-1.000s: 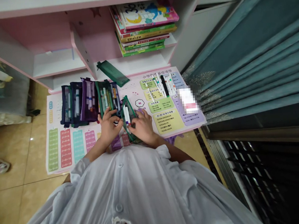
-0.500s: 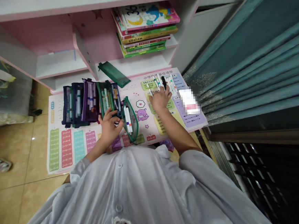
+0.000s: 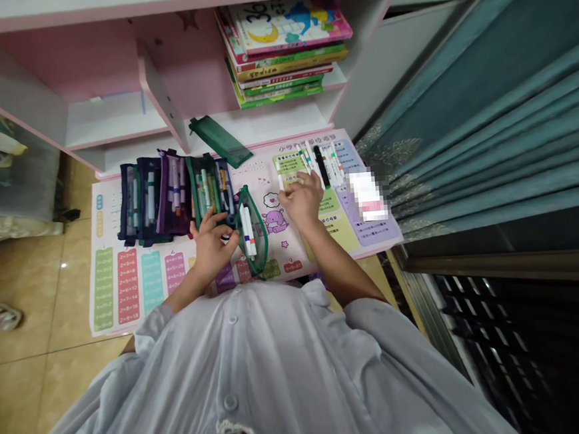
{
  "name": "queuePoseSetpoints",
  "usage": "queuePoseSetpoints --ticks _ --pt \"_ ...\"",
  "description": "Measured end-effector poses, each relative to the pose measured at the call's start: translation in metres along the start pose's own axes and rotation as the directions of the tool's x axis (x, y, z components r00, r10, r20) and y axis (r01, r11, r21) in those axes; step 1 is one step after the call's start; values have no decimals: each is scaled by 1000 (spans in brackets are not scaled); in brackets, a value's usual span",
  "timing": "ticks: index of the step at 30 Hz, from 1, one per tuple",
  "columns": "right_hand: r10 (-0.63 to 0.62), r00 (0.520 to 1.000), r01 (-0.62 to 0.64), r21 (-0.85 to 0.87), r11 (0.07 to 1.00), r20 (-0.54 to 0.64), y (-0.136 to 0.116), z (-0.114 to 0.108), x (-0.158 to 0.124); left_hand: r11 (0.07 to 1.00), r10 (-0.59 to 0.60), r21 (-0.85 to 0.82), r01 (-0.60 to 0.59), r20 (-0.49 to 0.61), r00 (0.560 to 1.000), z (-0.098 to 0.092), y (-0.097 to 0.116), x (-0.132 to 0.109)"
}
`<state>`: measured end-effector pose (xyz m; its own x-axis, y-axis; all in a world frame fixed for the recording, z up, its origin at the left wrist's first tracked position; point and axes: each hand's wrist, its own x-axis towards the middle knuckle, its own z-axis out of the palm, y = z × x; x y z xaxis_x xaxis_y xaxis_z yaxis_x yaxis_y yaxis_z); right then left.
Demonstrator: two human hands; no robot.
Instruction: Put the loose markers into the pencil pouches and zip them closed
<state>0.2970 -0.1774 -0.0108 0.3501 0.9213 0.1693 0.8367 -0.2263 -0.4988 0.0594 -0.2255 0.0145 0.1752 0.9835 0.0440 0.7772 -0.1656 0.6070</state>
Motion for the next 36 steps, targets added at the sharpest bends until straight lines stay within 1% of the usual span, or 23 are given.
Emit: queuePoseSetpoints --ticks 3,5,8,10,14,17,23,26,29,31,33,34,36 --pt "-111 994 110 100 989 4 -17 -11 -30 1000 4 5 -4 -9 1000 1 -2 0" --pt "-169 986 164 138 977 18 -27 -16 -51 1000 10 9 -10 -9 1000 2 -3 0" --pt "-238 970 227 165 960 51 -36 -16 -75 1000 17 12 -17 -8 1000 3 -4 0" --pt "-252 964 237 166 957 80 -39 -12 -84 1000 19 14 -19 -10 1000 4 -6 0" --pt "-224 960 204 130 970 166 -43 -1 -89 1000 26 17 -25 -24 999 5 -7 0" --pt "-213 956 198 95 976 200 -45 4 -89 1000 20 23 -20 -17 1000 4 -7 -1" --pt "-210 941 210 30 977 265 -48 3 -87 999 25 33 -25 -13 1000 4 -7 0" --pt "-221 935 226 15 974 278 -49 3 -88 999 33 35 -32 -19 999 6 -8 0" --pt "-244 939 240 47 970 243 -46 5 -88 999 33 28 -32 -21 999 6 -8 0" --pt "-265 949 252 96 963 173 -41 7 -82 999 28 25 -28 -16 999 5 -7 0" --pt "-256 964 247 120 962 68 -31 8 -67 999 22 25 -22 -10 1000 4 -6 0" --pt "-232 973 229 112 967 14 -25 8 -57 1000 21 24 -20 -6 1000 3 -6 0" --pt "-139 988 143 65 988 -71 -10 8 -32 1000 17 21 -17 -6 1000 3 -6 0"
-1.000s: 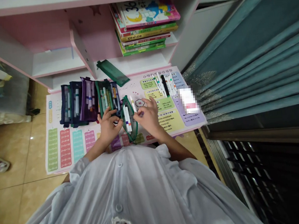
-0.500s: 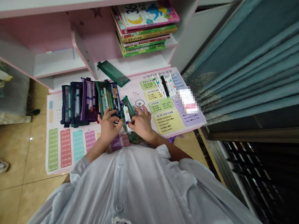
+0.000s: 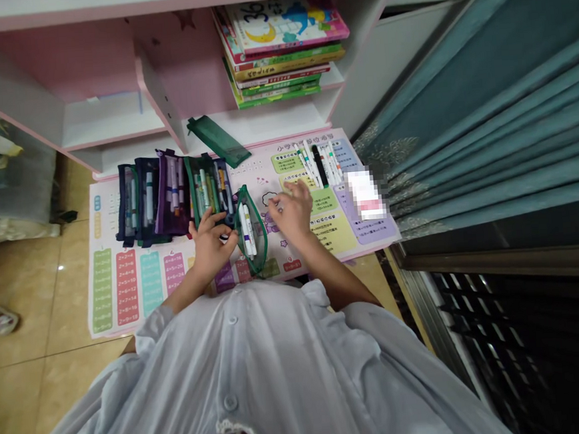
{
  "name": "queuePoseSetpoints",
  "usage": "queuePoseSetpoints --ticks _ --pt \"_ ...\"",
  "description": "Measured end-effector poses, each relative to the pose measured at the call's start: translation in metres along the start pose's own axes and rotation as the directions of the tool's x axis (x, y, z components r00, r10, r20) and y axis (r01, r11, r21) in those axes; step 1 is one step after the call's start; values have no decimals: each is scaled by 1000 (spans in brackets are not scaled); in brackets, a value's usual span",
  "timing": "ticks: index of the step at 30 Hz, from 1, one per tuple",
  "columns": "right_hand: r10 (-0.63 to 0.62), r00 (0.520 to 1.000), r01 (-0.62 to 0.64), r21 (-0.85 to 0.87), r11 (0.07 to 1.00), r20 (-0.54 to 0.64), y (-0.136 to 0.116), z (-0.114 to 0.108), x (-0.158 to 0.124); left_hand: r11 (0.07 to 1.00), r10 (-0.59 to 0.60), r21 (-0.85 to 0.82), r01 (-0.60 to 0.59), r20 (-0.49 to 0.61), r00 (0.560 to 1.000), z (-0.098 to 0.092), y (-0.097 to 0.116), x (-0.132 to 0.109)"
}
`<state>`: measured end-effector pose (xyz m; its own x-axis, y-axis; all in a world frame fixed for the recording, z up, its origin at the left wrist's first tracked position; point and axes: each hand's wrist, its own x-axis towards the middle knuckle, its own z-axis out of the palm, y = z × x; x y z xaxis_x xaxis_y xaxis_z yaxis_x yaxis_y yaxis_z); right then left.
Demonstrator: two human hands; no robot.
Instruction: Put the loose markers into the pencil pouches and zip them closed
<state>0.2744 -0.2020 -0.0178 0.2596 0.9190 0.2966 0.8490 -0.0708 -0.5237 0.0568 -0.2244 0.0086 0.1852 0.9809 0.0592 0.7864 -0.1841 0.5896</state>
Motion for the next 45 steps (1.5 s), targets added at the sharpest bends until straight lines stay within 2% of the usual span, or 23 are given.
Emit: queuePoseSetpoints --ticks 4,9,16,23,30,33,36,41,45 --pt "193 981 -196 -149 969 -32 38 1 45 1000 4 -5 -4 -5 1000 1 -1 0" --pt "244 968 -250 -305 919 -58 63 7 75 1000 9 -11 -9 -9 1000 2 -3 -1" --pt "301 951 -302 -372 878 -62 73 14 88 1000 7 -14 -7 -10 1000 0 -2 -1" --pt "303 951 -302 -410 861 -63 80 17 91 1000 -9 -4 9 7 1000 -1 0 0" --pt "280 959 -271 -370 888 -31 81 15 95 1000 -5 0 5 5 1000 -2 1 0" --pt "255 966 -255 -326 910 -44 72 10 89 1000 -7 9 7 5 1000 -2 1 0" --pt "239 968 -251 -261 932 -78 53 -1 72 1000 -4 8 4 6 1000 -2 0 0" --pt "133 984 -146 -114 983 -114 17 -32 22 1000 -11 -3 11 6 1000 -3 2 0" --pt "21 999 -21 1 1000 -32 -5 -52 -18 1000 -9 0 9 6 1000 -3 2 0"
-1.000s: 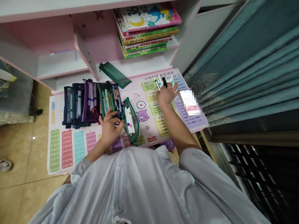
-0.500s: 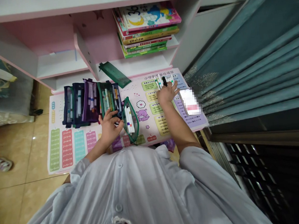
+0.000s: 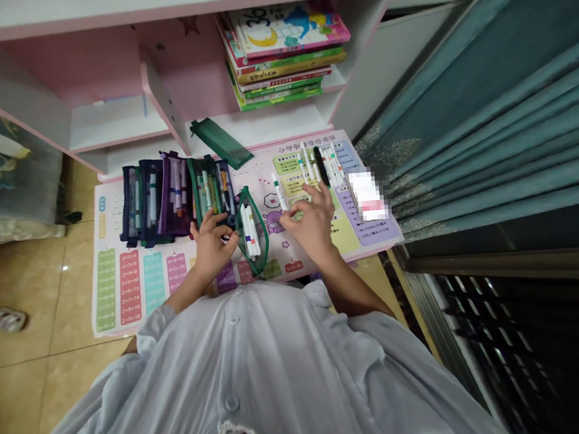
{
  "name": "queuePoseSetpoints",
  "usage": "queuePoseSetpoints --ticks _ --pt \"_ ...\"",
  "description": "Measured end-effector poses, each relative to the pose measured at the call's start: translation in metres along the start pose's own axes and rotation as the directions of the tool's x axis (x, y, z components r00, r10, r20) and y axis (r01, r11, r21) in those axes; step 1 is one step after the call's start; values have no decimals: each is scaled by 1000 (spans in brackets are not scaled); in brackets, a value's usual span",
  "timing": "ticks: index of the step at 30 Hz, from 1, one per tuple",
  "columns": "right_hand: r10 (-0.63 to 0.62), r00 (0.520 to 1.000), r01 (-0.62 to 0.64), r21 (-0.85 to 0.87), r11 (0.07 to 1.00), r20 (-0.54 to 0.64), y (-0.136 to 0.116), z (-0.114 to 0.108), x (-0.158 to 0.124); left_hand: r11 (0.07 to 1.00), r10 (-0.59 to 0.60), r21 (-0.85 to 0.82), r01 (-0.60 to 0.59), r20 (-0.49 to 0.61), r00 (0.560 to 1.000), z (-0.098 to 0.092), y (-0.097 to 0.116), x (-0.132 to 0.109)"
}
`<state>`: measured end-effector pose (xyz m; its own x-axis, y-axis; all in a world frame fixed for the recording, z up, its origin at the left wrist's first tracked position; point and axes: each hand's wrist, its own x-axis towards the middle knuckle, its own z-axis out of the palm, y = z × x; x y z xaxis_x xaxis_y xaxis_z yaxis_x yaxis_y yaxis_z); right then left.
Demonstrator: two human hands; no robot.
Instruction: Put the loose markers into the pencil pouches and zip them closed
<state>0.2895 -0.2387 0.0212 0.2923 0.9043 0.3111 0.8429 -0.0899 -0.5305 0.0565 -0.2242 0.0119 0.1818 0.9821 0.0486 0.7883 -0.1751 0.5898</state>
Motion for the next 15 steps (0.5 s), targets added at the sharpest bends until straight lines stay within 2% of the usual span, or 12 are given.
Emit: queuePoseSetpoints --ticks 2,5,11,15 --pt "-74 995 71 46 996 67 -9 -3 -15 1000 8 7 -8 -5 1000 1 -1 0" --pt "-134 980 125 65 990 147 -21 5 -30 1000 14 13 -14 -9 1000 3 -3 1" --pt "-140 969 145 -8 989 204 -33 33 -39 1000 19 13 -18 -23 1000 4 -6 0" --pt "-140 962 157 -56 986 233 -39 41 -39 1000 13 9 -13 -26 1000 3 -5 0"
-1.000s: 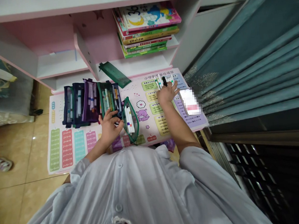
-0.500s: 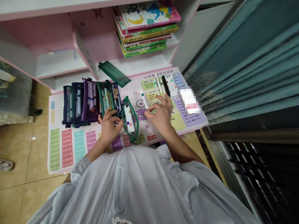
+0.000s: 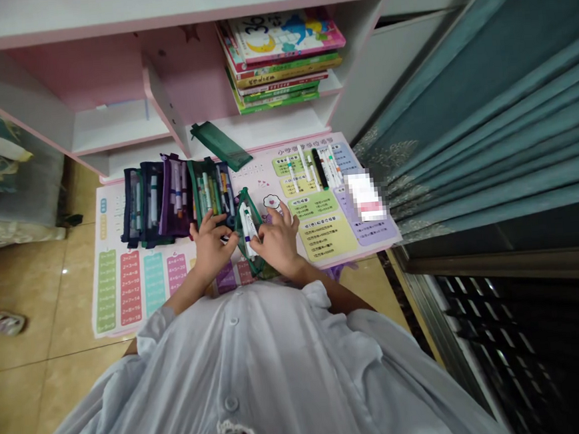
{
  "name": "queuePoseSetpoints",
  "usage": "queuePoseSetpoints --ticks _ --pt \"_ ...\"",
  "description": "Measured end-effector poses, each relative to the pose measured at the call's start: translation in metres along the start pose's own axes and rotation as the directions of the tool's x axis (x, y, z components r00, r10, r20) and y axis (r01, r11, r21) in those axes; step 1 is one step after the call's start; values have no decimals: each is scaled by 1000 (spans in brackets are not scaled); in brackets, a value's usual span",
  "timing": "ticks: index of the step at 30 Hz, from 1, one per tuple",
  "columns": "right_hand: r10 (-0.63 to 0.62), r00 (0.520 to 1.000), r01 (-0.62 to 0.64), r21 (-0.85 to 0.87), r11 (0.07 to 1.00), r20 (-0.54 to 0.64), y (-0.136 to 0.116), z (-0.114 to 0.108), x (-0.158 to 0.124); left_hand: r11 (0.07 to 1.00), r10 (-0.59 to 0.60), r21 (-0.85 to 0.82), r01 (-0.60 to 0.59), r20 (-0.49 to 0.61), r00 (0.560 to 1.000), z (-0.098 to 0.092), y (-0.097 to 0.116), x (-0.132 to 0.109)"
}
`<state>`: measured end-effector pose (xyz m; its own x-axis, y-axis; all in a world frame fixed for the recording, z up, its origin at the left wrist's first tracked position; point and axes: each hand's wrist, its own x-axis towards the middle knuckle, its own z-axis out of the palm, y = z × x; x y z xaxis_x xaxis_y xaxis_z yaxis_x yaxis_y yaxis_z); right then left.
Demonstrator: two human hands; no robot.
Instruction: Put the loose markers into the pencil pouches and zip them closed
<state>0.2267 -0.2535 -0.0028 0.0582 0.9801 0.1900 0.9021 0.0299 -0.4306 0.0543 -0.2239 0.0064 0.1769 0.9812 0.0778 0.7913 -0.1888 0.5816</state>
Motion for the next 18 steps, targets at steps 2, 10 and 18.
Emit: queuePoseSetpoints --ticks 2,10,18 --pt "3 999 -2 -21 1000 44 -2 1 1 1000 2 -1 -2 -3 1000 0 1 0" --pt "3 994 -5 13 1000 109 -2 2 2 1000 0 4 0 2 1000 -1 0 -1" --pt "-94 995 94 32 995 13 33 -3 57 999 17 40 -17 6 1000 0 0 0"
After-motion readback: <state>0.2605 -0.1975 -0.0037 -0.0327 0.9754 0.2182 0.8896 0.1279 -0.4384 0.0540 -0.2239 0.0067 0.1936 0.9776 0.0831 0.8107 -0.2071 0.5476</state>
